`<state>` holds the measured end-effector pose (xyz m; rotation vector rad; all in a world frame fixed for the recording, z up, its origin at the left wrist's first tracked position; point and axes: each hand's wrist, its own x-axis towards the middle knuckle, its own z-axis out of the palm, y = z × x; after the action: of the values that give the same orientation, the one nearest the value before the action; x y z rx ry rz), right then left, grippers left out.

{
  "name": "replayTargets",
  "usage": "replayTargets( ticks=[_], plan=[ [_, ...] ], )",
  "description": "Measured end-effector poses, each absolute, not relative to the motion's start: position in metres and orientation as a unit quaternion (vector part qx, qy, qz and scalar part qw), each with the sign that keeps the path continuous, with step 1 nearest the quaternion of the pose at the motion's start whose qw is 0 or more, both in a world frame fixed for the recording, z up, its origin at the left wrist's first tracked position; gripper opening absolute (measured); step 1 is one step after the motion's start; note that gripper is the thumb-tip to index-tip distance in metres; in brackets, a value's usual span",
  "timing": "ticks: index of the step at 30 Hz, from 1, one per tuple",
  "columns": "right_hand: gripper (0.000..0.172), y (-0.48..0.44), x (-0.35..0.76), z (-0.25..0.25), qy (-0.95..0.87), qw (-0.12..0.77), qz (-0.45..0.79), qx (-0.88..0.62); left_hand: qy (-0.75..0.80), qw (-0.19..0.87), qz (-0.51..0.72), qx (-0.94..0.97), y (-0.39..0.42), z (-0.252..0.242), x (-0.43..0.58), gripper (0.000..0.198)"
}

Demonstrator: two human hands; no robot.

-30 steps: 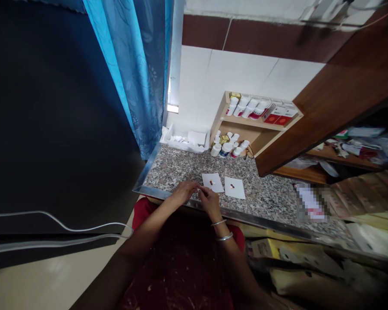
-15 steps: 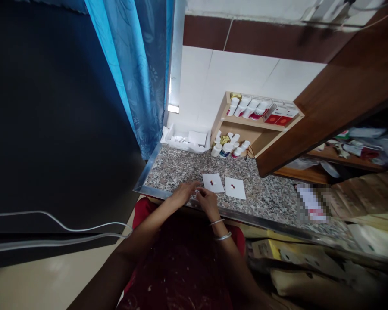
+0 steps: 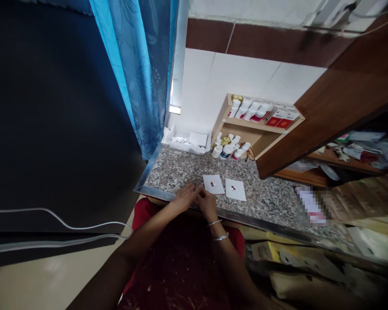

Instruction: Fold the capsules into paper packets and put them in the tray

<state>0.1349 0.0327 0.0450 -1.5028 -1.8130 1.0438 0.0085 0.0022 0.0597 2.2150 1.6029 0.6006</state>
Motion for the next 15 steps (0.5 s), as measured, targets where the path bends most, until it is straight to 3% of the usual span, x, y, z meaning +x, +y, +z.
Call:
replayTargets(
  ticks=[6, 11, 15],
  plan=[
    [0.028, 0.032, 0.136, 0.032, -0.613, 0.313, 0.494, -0.532, 0.566, 0.162, 0.199, 0.783, 0.001, 0.061, 0.003, 0.05],
    [0.028, 0.031, 0.138, 0.03, -0.63, 0.321, 0.483, -0.516, 0.546, 0.141, 0.172, 0.808, -0.002, 0.066, 0.002, 0.052],
    [0.032, 0.03, 0.138, 0.032, -0.609, 0.351, 0.503, -0.503, 0.534, 0.156, 0.226, 0.8, -0.004, 0.063, 0.004, 0.046]
  ],
)
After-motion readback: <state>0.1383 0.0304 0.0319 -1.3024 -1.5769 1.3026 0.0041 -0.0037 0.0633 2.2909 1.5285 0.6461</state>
